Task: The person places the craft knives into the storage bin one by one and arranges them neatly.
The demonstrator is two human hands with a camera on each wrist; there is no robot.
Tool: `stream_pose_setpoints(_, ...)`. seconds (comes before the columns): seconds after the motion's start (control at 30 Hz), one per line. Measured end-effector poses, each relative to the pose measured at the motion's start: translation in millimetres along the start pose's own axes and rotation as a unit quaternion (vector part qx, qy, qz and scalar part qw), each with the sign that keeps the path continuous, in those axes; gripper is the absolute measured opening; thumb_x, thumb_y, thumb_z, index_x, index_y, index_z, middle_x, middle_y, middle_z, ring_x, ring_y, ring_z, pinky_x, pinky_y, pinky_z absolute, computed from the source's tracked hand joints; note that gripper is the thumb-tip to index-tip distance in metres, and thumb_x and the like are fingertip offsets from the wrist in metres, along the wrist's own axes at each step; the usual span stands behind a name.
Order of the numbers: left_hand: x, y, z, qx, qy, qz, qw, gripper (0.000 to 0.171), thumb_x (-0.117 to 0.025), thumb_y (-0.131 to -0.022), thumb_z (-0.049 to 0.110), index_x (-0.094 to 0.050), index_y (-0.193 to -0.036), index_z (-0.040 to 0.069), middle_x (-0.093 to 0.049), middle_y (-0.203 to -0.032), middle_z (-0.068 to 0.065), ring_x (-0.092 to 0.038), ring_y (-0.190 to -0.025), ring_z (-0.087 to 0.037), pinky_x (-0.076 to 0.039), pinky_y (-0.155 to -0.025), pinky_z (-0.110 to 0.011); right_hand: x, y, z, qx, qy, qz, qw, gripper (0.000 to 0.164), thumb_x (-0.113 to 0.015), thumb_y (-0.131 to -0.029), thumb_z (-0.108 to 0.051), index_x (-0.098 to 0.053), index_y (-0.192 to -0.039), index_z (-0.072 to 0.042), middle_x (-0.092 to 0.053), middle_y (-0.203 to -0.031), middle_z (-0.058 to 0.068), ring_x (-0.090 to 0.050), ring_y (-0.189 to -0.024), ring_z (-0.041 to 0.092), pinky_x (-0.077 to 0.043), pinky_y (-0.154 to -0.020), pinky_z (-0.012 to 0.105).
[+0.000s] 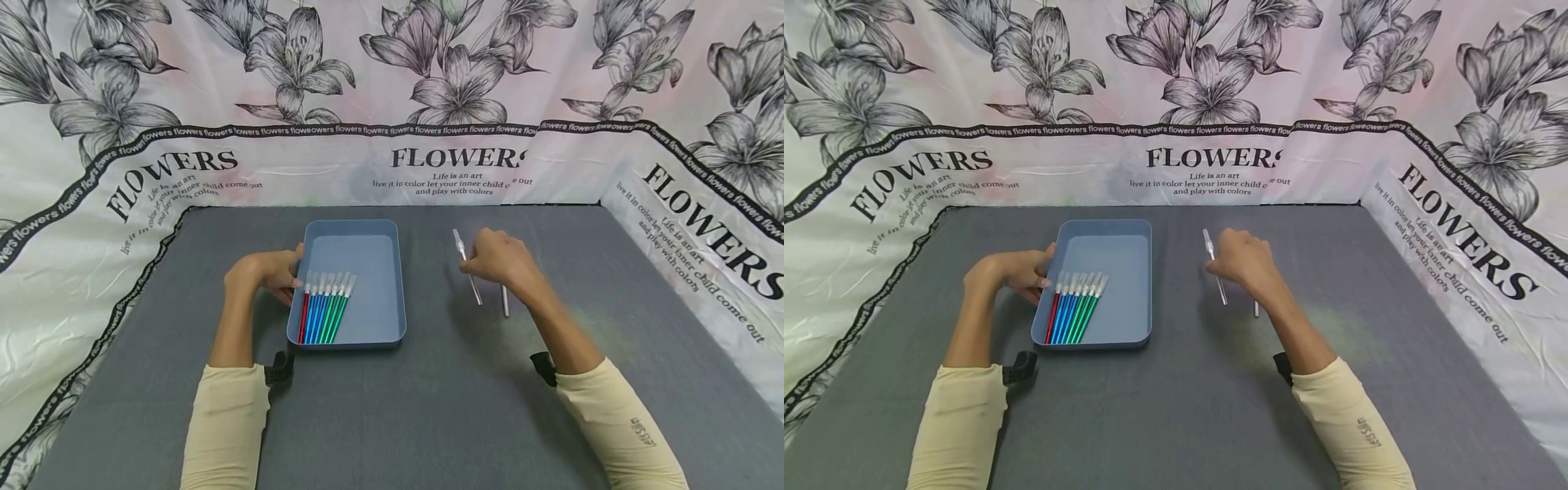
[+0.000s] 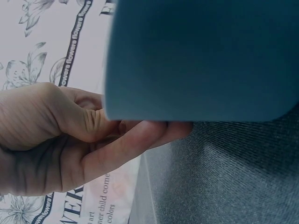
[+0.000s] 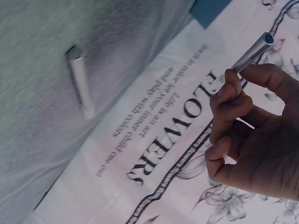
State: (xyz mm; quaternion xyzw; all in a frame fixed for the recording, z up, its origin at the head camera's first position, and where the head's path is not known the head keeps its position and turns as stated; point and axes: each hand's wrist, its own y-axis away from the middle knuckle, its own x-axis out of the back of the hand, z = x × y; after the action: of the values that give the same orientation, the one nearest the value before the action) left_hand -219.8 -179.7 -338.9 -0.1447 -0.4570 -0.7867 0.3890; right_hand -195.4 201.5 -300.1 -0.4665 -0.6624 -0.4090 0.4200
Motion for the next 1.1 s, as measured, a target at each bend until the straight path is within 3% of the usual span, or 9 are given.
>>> stream_pose_setpoints(0.33,-1.2,-1.6,0.2,0.001,0.002,-0.002,1.0,0.089,-0.048,-0.109,0.004,0.022,-0.163,0.004,-0.012,-0.168,-0.039,-0.075,-0.111,-0.033,-0.064,-0.092,-0.041,-2,5,-23,0.019,0.007,0.006,1.0,0.051,-0.069,-0.091,-0.022,-0.04,-0.049,-0.022,-0.027,-0.052,-0.011,-0.028,-0.056,0.009,-0.031,-0.058,0.031)
stream_pose_setpoints(0.57,-0.8,0.4,-0.4,-0.003,0.005,0.005,1.0,0.087,-0.047,-0.11,0.004,0.021,-0.164,0.005,-0.025,-0.164,-0.042,-0.075,-0.111,-0.035,-0.064,-0.093,-0.042,-3,4,-39,0.036,-0.005,0.012,0.999,0.053,-0.066,-0.09,-0.019,-0.033,-0.049,-0.022,-0.021,-0.053,-0.01,-0.019,-0.055,0.008,-0.025,-0.056,0.029)
stream_pose_setpoints(0.83,-0.9,0.5,0.5,-0.005,0.009,-0.008,0.9999,0.088,-0.046,-0.11,0.004,0.025,-0.162,0.005,-0.027,-0.162,-0.043,-0.072,-0.118,-0.038,-0.063,-0.093,-0.042,-8,-2,-61,0.059,-0.035,0.001,0.998,0.053,-0.065,-0.09,-0.017,-0.032,-0.049,-0.021,-0.019,-0.053,-0.009,-0.016,-0.054,0.008,-0.018,-0.053,0.026)
stream_pose_setpoints(1.1,-1.8,-1.2,-0.1,0.0,0.002,0.0,1.0,0.089,-0.049,-0.109,0.004,0.022,-0.164,0.005,-0.036,-0.157,-0.043,-0.076,-0.107,-0.031,-0.064,-0.09,-0.04,-25,-14,-83,0.081,-0.036,-0.021,0.996,0.052,-0.066,-0.087,-0.013,-0.031,-0.049,-0.021,-0.017,-0.054,-0.008,-0.013,-0.054,0.008,-0.015,-0.052,0.026)
